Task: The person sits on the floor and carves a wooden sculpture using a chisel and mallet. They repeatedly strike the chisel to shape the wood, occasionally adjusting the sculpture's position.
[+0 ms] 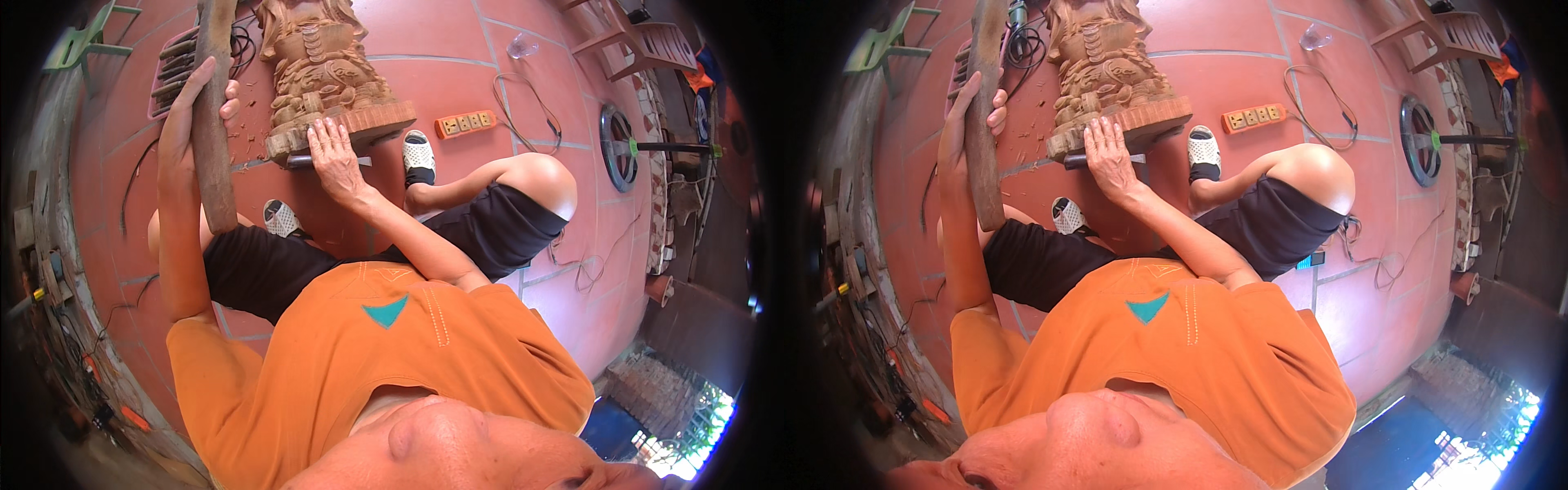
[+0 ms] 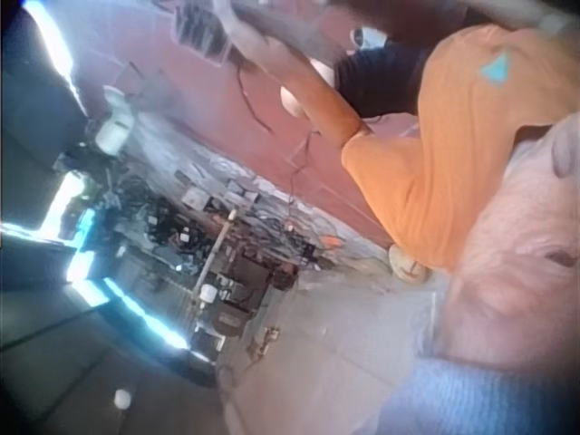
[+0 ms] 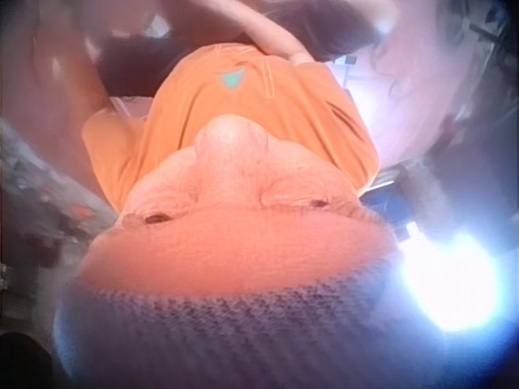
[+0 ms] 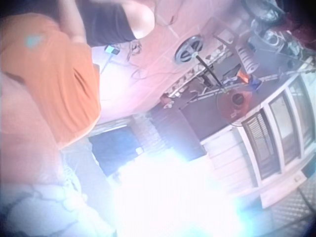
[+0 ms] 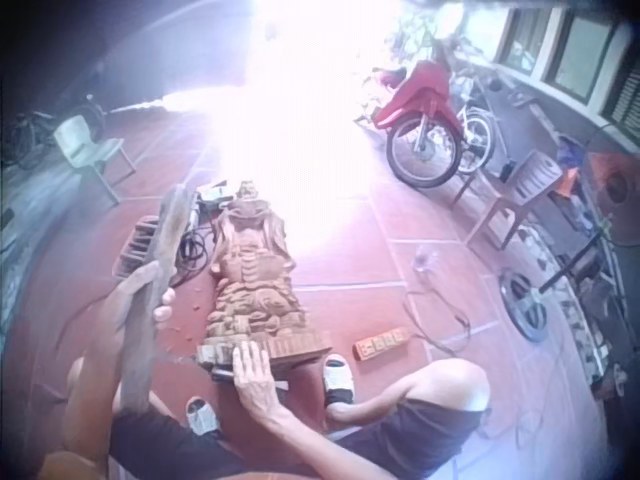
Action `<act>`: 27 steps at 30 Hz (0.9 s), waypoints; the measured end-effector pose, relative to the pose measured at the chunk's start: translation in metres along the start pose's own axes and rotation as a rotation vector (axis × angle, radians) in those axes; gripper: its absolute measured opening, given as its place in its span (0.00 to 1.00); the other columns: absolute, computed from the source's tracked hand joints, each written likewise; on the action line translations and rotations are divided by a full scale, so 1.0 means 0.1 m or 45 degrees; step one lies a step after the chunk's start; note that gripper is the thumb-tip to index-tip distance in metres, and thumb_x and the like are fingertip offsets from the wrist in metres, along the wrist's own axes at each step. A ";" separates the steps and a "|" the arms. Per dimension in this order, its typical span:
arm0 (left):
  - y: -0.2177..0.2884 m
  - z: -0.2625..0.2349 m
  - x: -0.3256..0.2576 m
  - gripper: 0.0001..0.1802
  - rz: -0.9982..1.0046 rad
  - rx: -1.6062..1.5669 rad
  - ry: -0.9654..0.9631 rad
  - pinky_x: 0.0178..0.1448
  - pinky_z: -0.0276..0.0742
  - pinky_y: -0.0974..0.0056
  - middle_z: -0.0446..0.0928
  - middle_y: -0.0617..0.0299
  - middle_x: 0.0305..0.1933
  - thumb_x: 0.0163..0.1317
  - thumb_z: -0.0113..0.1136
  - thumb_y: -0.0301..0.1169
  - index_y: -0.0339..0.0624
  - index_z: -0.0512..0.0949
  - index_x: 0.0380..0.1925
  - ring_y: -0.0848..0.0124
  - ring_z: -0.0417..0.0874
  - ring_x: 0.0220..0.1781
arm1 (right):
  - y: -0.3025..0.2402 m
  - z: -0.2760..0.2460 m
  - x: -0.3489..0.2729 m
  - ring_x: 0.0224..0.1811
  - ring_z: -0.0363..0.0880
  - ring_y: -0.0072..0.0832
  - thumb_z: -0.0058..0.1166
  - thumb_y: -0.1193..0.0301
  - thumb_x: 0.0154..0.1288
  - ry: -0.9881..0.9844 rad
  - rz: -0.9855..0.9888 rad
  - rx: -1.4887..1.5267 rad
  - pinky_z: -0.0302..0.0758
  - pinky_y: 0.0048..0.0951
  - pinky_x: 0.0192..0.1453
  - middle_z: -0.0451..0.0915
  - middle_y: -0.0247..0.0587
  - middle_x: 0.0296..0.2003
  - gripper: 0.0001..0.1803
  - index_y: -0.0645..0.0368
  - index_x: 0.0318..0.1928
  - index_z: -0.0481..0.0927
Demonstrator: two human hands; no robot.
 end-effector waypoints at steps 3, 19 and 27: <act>-0.03 -0.03 0.06 0.22 -0.018 -0.028 -0.031 0.25 0.72 0.72 0.75 0.59 0.32 0.71 0.61 0.41 0.37 0.71 0.55 0.75 0.75 0.24 | -0.03 -0.01 -0.05 0.74 0.63 0.58 0.47 0.71 0.65 -0.010 -0.017 -0.058 0.54 0.56 0.79 0.68 0.64 0.68 0.29 0.72 0.65 0.70; -0.09 -0.06 0.11 0.22 -0.021 -0.052 -0.073 0.24 0.77 0.73 0.75 0.59 0.32 0.69 0.63 0.42 0.37 0.73 0.52 0.74 0.77 0.25 | 0.09 -0.43 0.03 0.69 0.67 0.58 0.56 0.80 0.54 0.022 0.071 0.388 0.59 0.54 0.76 0.72 0.63 0.63 0.33 0.74 0.63 0.70; -0.07 -0.04 0.02 0.21 -0.036 -0.121 -0.069 0.24 0.75 0.74 0.75 0.59 0.32 0.69 0.65 0.41 0.37 0.73 0.51 0.75 0.77 0.25 | -0.01 -0.01 -0.09 0.75 0.61 0.56 0.47 0.73 0.66 -0.080 -0.025 -0.036 0.54 0.54 0.79 0.67 0.63 0.69 0.28 0.72 0.66 0.70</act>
Point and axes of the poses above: each hand's wrist, its own x-axis towards the middle knuckle, its own z-axis out of the palm, y = z × x, the point moved 4 cm from there along x, towards the middle knuckle
